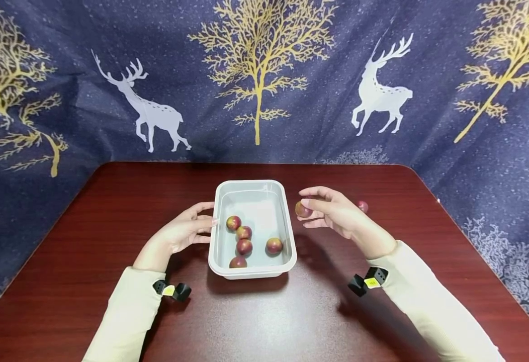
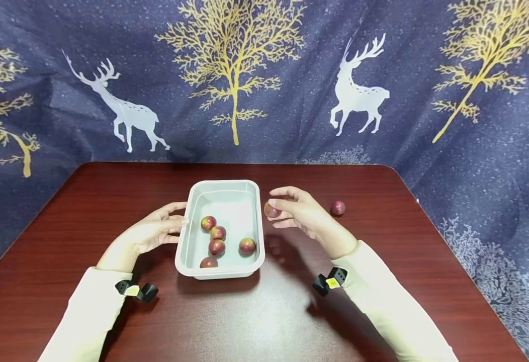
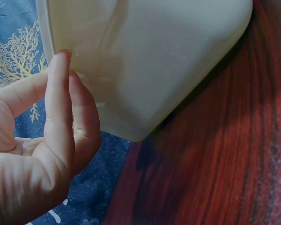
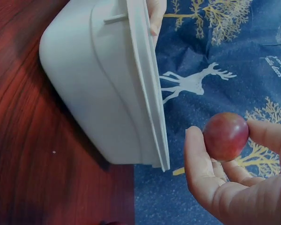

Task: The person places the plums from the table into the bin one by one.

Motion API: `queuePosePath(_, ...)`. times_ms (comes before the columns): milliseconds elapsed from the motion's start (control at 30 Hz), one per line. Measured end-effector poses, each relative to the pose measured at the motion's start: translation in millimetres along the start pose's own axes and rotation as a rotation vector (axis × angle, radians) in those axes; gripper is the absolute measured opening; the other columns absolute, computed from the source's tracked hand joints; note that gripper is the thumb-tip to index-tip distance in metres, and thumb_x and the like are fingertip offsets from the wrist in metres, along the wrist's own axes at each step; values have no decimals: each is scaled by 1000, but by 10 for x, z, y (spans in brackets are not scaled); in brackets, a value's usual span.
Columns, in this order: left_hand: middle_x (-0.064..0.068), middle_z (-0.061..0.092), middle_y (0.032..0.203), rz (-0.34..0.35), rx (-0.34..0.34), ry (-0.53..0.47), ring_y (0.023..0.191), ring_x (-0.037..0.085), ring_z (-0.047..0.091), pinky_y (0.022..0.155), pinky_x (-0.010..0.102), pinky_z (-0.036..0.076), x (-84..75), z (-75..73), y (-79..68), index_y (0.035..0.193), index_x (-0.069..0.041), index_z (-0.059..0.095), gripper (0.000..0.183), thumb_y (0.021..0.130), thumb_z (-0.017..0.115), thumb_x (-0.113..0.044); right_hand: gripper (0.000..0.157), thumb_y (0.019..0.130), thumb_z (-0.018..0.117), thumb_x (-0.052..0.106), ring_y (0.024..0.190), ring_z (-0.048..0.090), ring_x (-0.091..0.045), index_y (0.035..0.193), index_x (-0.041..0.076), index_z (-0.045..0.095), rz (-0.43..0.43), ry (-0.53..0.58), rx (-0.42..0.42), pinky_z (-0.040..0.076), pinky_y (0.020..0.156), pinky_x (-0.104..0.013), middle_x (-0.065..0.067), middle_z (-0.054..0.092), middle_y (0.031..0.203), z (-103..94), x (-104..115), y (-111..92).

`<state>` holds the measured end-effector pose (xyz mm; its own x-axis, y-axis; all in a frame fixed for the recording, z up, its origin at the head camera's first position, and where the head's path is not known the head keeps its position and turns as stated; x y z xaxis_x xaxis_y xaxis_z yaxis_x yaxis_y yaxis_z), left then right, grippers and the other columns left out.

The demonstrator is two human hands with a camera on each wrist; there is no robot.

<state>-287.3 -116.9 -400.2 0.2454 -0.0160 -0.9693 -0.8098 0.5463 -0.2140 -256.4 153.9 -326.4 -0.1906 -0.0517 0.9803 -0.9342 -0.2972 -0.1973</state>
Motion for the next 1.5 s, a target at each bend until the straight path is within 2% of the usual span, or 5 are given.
queuePosePath(200, -1, 66, 97, 3, 7, -19, 93, 14, 65, 77, 30, 57, 12, 12, 1, 147, 1, 15, 63, 95, 51, -4, 40, 97, 46, 8, 85, 68, -17, 132, -8, 35, -18, 6, 17, 57, 75, -32, 0, 62, 95, 86, 42, 47)
queuePosePath(633, 1, 64, 101, 2, -1, -35, 92, 13, 65, 77, 30, 56, 3, -7, -15, 147, 1, 15, 64, 95, 52, -3, 41, 99, 41, 7, 80, 68, -16, 135, -11, 32, -14, -10, 49, 57, 77, -36, -2, 59, 95, 279, 103, 203)
queuePosePath(933, 5, 62, 107, 5, 9, -30, 95, 15, 65, 78, 31, 56, 2, 4, -3, 146, 1, 16, 63, 95, 51, -3, 38, 100, 40, 7, 79, 68, -13, 134, -8, 35, 11, -43, 58, 57, 71, -29, -2, 54, 100, 364, 113, 271)
queuePosePath(1267, 5, 63, 105, 4, 13, -41, 95, 15, 65, 78, 32, 57, 17, 11, 10, 146, 1, 16, 64, 95, 53, -5, 40, 100, 40, 8, 76, 66, -11, 136, -8, 33, 18, -84, 86, 56, 76, -33, 0, 57, 95, 459, 148, 366)
queuePosePath(1500, 2, 66, 102, 1, 13, -39, 94, 15, 66, 77, 31, 57, 11, 8, 6, 146, 1, 17, 63, 95, 53, -4, 39, 99, 43, 8, 77, 66, -12, 136, -5, 36, 29, -79, 91, 57, 78, -37, -1, 57, 95, 530, 123, 430)
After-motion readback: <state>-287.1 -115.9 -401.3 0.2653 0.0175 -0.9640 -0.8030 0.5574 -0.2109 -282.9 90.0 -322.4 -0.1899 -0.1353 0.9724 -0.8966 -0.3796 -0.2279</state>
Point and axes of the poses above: each hand's wrist, its own y-axis towards the middle knuckle, its own z-axis out of the palm, x = y × z, the point moved 9 cm from there along y, towards the middle knuckle
